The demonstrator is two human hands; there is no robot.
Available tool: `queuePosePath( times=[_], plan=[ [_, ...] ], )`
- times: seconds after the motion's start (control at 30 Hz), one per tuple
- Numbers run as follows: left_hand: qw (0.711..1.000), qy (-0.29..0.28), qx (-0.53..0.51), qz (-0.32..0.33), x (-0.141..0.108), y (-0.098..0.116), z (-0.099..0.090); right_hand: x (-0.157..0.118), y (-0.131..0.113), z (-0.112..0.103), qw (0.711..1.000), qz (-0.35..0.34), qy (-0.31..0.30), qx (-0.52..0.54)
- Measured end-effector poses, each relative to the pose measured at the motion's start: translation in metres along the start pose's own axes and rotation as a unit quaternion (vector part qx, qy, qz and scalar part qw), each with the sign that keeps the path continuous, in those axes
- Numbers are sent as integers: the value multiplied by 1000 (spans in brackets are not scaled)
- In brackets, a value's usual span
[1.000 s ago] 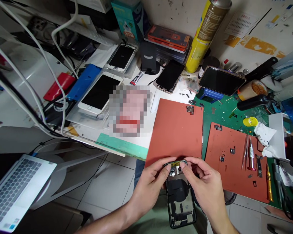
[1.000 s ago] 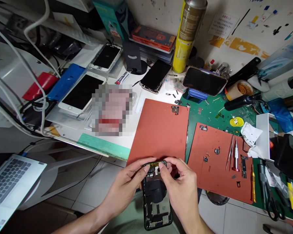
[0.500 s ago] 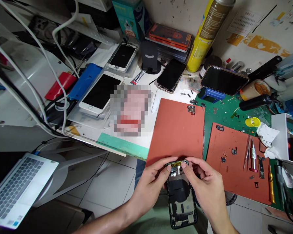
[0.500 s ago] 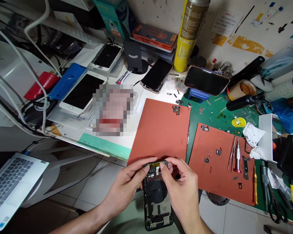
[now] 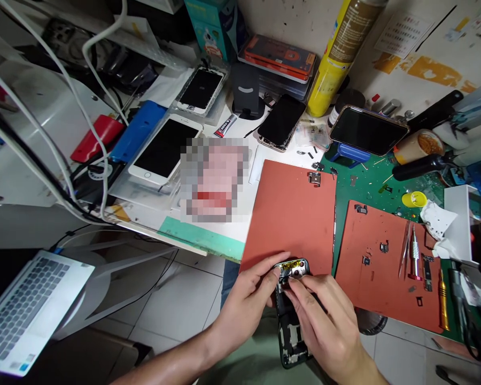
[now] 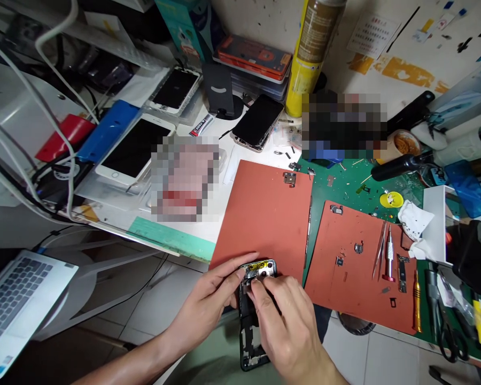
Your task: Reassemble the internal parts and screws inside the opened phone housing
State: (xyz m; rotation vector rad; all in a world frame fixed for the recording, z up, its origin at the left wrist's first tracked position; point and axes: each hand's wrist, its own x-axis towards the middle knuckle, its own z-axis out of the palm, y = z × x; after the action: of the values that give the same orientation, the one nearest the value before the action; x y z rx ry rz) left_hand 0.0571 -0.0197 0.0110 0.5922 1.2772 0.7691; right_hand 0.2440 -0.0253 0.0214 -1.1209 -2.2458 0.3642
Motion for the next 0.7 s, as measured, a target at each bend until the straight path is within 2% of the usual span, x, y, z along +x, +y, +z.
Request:
queuePosePath(
  times=[0.27,0.53,0.7],
  plan=[
    [1000,-15,15,17,-3,1,3,9,5,-6,993,-88,-33,-77],
    [1000,-4,6,27,-3,-3,3,9,6,-4,991,-107,-22,-82],
    [999,-21,9,40,-3,2,4,8,8,-3,986,-129,-7,-103]
  ],
)
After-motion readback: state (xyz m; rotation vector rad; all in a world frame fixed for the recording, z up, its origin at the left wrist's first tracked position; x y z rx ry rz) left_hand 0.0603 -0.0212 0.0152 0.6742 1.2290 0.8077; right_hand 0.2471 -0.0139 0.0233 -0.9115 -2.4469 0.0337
